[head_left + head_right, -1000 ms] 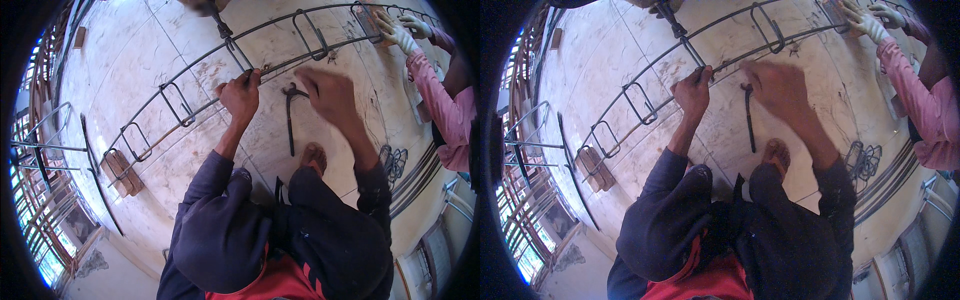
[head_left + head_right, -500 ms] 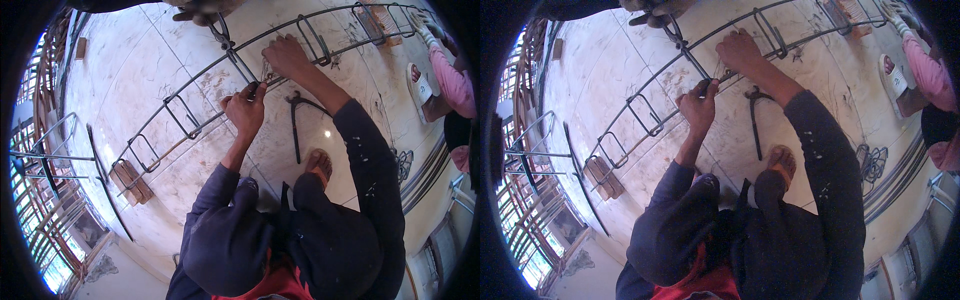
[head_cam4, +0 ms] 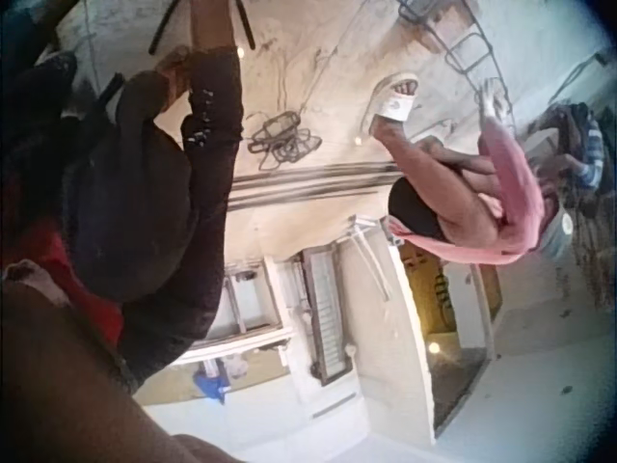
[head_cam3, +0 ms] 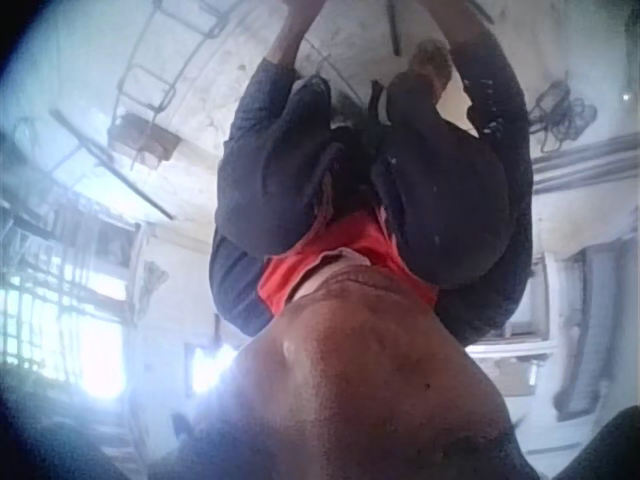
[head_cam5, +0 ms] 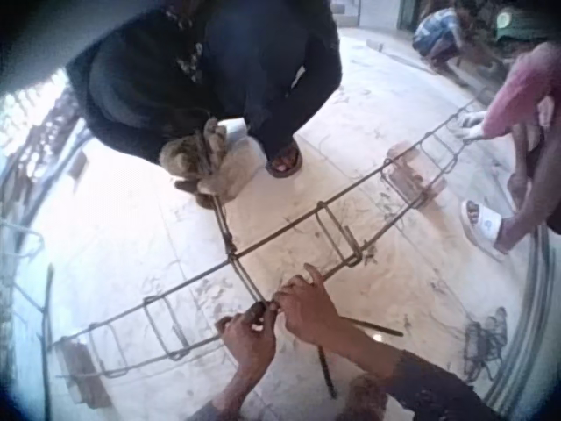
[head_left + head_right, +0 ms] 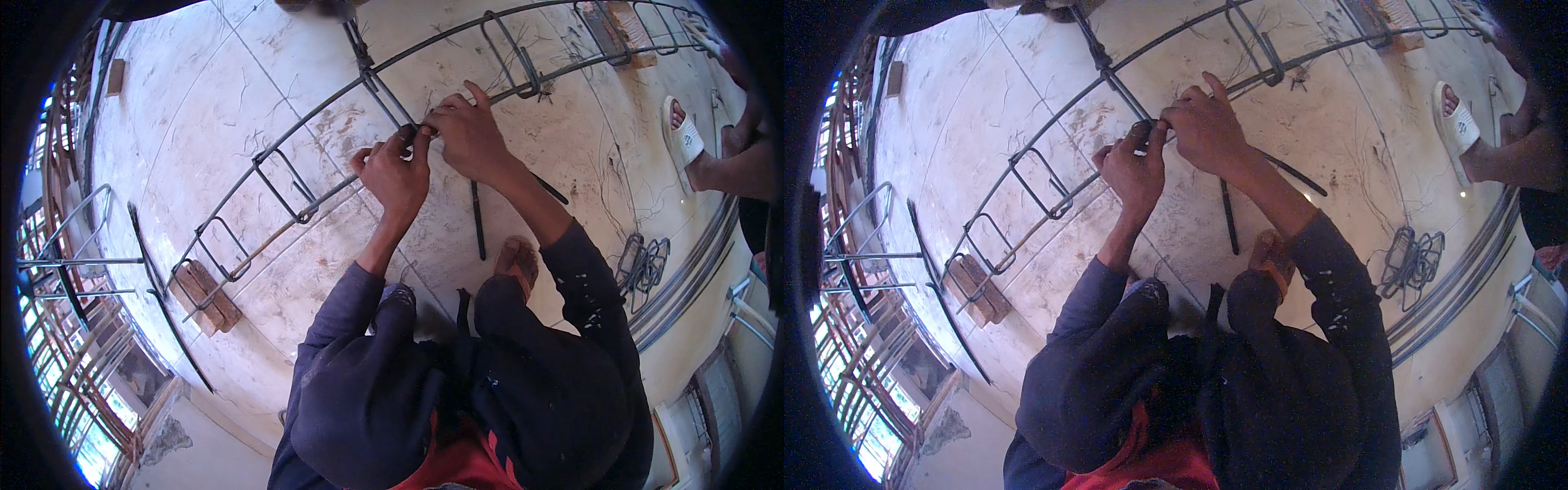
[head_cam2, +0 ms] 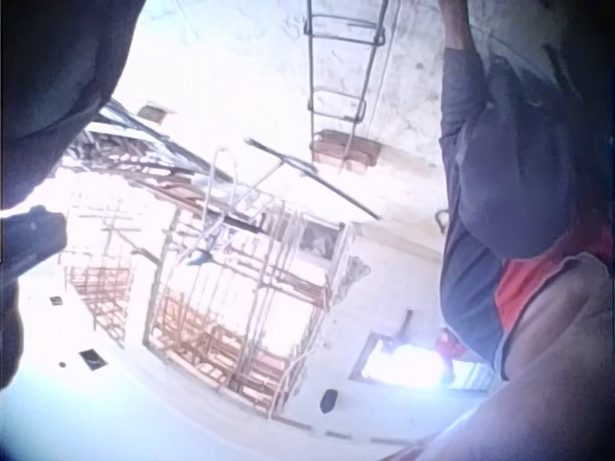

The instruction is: The person sits on the floor and uses pliers to twist wire ties around the joints of a metal ladder-like frame. They repeatedly position the wire, wrap it around the intersecting bars, and twist it tight to secure the structure.

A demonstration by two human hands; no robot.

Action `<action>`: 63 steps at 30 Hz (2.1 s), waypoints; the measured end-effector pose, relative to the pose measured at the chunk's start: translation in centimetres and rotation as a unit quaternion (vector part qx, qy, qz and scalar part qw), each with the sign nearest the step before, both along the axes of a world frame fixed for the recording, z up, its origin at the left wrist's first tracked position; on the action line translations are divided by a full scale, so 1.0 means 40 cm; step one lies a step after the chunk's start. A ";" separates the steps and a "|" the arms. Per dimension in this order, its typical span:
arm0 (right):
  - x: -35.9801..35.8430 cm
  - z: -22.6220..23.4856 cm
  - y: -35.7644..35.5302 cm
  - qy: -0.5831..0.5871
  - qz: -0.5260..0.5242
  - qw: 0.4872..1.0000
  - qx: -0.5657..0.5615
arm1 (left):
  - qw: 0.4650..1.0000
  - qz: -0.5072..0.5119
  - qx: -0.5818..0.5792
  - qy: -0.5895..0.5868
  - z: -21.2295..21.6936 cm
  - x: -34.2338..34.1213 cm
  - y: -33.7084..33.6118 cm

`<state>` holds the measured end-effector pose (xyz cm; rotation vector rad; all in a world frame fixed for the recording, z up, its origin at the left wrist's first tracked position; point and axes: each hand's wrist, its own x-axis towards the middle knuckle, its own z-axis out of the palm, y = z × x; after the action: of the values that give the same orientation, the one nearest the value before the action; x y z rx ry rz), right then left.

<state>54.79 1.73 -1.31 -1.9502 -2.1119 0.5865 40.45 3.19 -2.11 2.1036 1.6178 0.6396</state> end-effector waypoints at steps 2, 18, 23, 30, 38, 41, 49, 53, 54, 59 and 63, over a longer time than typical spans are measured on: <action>-0.013 -0.021 -0.015 0.025 -0.037 0.992 0.114 | 1.000 0.001 0.005 -0.004 0.007 0.001 0.003; -0.051 -0.091 -0.153 0.123 -0.077 0.985 0.095 | 1.000 -0.007 0.022 0.008 -0.004 -0.009 0.002; -0.085 -0.022 -0.164 0.160 -0.158 0.969 0.098 | 0.999 -0.015 0.032 -0.009 -0.002 -0.002 -0.004; -0.066 0.013 -0.164 0.164 -0.211 0.964 0.014 | 0.998 -0.015 0.046 -0.036 -0.003 0.005 -0.009; -0.056 0.095 -0.190 -0.021 -0.100 0.993 0.063 | 0.986 0.036 0.128 -0.096 -0.060 0.005 -0.019; -0.061 0.129 -0.179 -0.069 -0.086 0.994 0.011 | 0.977 0.053 0.136 -0.153 -0.039 0.022 -0.025; -0.073 0.214 -0.089 -0.054 -0.001 0.997 0.059 | 0.960 0.009 0.141 -0.243 -0.051 -0.009 -0.043; -0.151 0.241 -0.055 -0.175 0.024 0.984 -0.033 | 0.967 -0.035 0.142 -0.210 -0.040 -0.037 -0.058; -0.158 0.241 -0.055 -0.174 0.039 0.984 -0.026 | 0.968 -0.024 0.155 -0.194 -0.044 -0.036 -0.059; -0.113 0.223 -0.081 -0.029 0.092 0.990 0.102 | 0.965 -0.010 0.196 -0.172 -0.080 0.001 -0.050; 0.015 0.231 -0.066 -0.015 0.172 0.973 0.155 | 0.966 0.005 0.188 -0.177 -0.077 0.001 -0.042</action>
<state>55.40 -0.90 7.92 -1.4489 -2.4087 0.2575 40.51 1.51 -5.19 2.0707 1.3861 1.3313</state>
